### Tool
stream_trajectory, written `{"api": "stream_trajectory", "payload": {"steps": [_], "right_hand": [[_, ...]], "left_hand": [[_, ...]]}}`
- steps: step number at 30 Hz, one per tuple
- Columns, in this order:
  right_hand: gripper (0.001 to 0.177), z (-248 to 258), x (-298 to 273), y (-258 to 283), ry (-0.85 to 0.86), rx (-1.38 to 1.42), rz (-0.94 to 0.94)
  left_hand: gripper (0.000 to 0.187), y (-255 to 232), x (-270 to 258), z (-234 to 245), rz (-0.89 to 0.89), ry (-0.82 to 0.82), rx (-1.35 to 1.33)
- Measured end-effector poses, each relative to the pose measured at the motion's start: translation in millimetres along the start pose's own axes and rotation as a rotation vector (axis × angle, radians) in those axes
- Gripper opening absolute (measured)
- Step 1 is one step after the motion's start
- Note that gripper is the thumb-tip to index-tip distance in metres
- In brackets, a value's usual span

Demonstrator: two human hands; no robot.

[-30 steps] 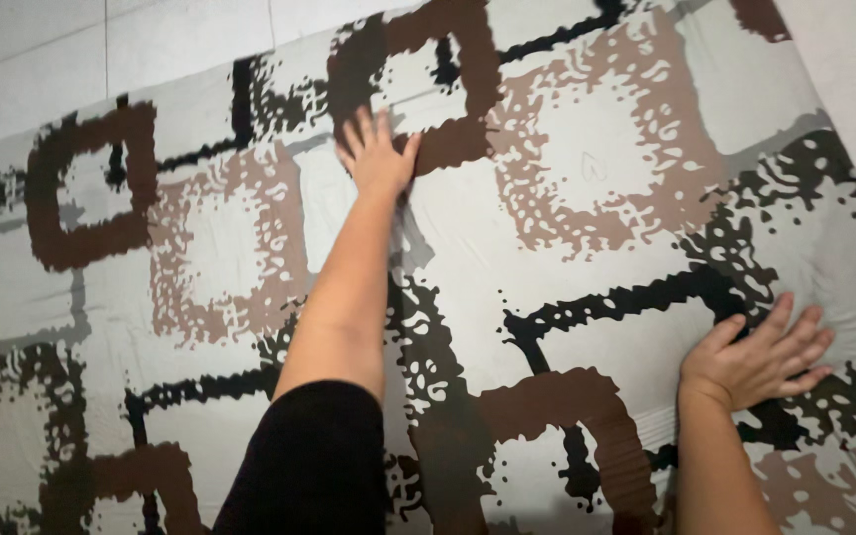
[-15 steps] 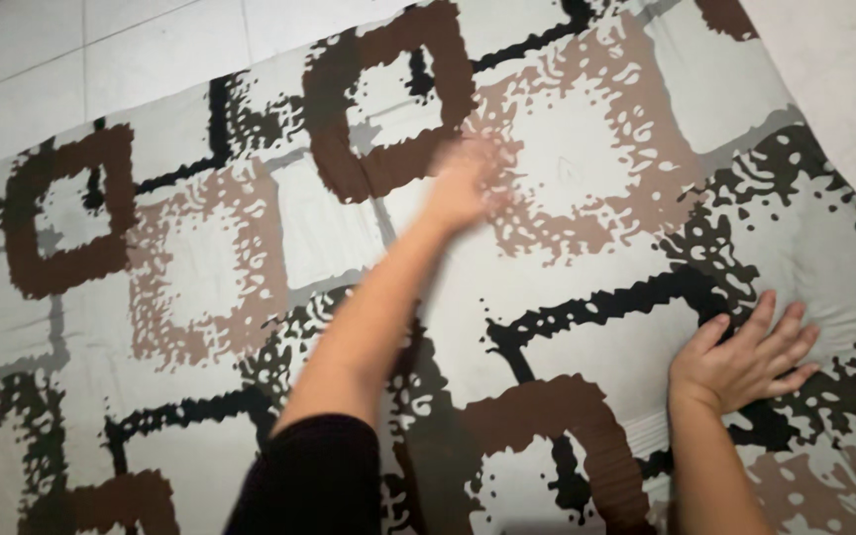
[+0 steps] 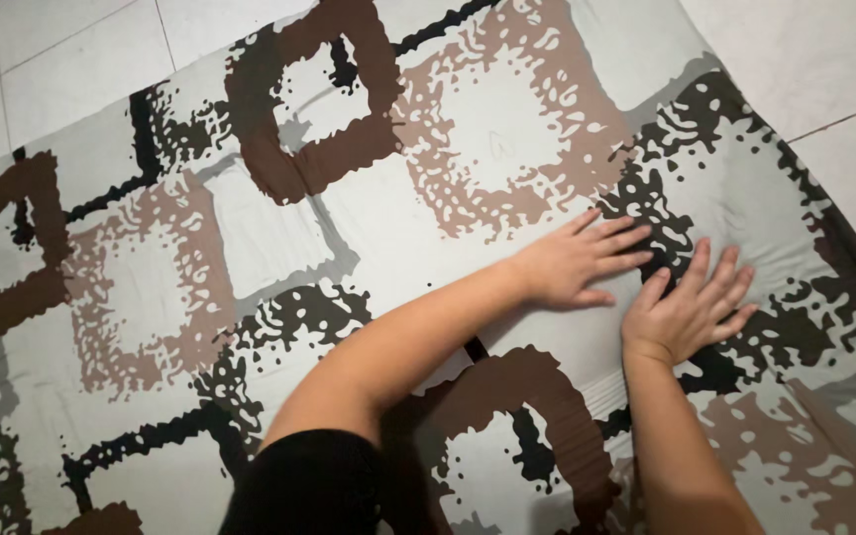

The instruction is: The person smooths out a patterned bed sheet on the floor and then folds it into a smaller rectangle by hand.

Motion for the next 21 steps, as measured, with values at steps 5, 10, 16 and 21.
{"api": "stream_trajectory", "payload": {"steps": [5, 10, 16, 21], "right_hand": [[0.059, 0, -1, -2, -0.002, -0.01, 0.007], [0.06, 2, -1, -4, 0.009, 0.012, -0.008], [0.061, 3, 1, -5, -0.013, 0.023, -0.018], [0.061, 2, 0, -7, -0.028, 0.004, -0.017]], "left_hand": [[0.081, 113, -25, 31, 0.514, -0.139, -0.114], [0.083, 223, -130, 81, 1.002, -0.002, 0.173], [0.079, 177, -108, 66, 1.116, -0.218, 0.046], [0.078, -10, -5, 6, 0.176, 0.068, 0.002]]}}
Point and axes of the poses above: each hand's wrist, its own x-axis towards the middle knuckle, its own z-axis out of the back of the hand, y = z × x, the point moved 4 cm from there along x, towards the middle knuckle, and after that the axes turned 4 degrees about z, right-handed, at the moved point
